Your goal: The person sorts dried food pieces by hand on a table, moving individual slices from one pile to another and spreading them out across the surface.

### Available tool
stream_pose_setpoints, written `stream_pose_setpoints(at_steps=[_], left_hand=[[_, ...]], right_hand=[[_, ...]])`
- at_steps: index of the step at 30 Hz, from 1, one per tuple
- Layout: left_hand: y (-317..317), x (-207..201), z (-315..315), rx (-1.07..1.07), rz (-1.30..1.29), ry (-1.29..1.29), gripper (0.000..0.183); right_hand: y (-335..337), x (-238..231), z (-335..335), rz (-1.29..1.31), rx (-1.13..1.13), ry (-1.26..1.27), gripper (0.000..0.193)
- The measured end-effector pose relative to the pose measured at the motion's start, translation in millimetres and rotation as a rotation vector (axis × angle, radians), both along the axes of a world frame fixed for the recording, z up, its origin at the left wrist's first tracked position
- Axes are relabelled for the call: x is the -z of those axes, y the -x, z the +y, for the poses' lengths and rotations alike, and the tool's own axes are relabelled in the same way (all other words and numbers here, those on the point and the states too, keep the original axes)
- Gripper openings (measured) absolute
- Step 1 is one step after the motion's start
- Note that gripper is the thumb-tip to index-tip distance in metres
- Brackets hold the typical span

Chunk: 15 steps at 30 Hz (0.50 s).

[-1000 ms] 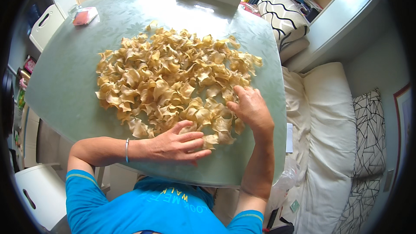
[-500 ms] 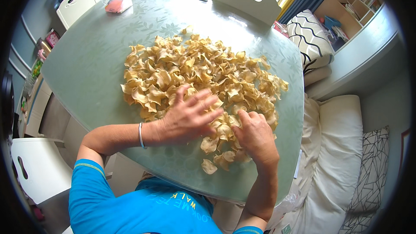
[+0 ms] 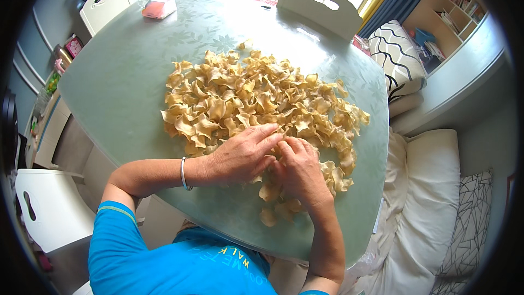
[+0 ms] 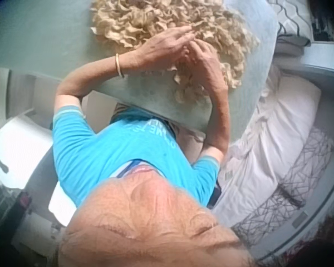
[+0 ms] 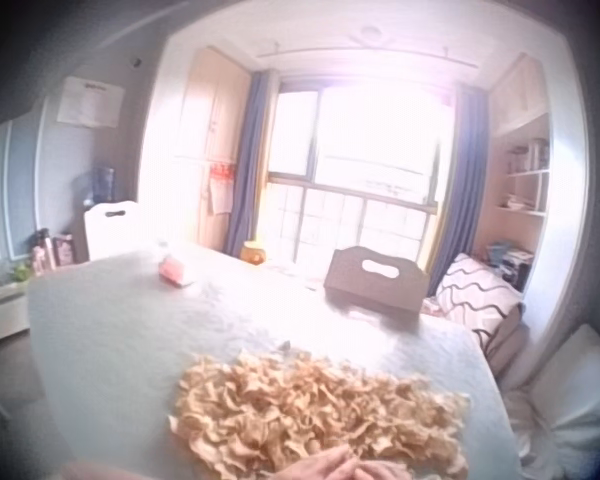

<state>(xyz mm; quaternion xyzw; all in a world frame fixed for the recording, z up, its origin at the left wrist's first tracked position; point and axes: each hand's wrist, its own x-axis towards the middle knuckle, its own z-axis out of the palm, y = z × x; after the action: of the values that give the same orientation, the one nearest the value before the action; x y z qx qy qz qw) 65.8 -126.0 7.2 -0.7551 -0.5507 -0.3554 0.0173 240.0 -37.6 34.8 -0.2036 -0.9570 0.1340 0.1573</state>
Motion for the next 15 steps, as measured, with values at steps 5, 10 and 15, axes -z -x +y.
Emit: stream_pose_setpoints(at_steps=[5, 10, 15], left_hand=[[-0.2, -16.0, -6.7, 0.032, -0.131, 0.055, 0.043], [26.9, -31.1, 8.1, -0.112, -0.102, 0.011, 0.039], [57.9, -15.4, 22.7, -0.325, 0.057, 0.121, 0.038]], right_hand=[[-16.4, -4.3, 16.5, -0.049, 0.031, 0.022, 0.029], [-2.0, -4.0, 3.8, 0.158, 0.043, -0.074, 0.045], [20.8, 6.6, -24.8, 0.014, -0.121, -0.048, 0.071]])
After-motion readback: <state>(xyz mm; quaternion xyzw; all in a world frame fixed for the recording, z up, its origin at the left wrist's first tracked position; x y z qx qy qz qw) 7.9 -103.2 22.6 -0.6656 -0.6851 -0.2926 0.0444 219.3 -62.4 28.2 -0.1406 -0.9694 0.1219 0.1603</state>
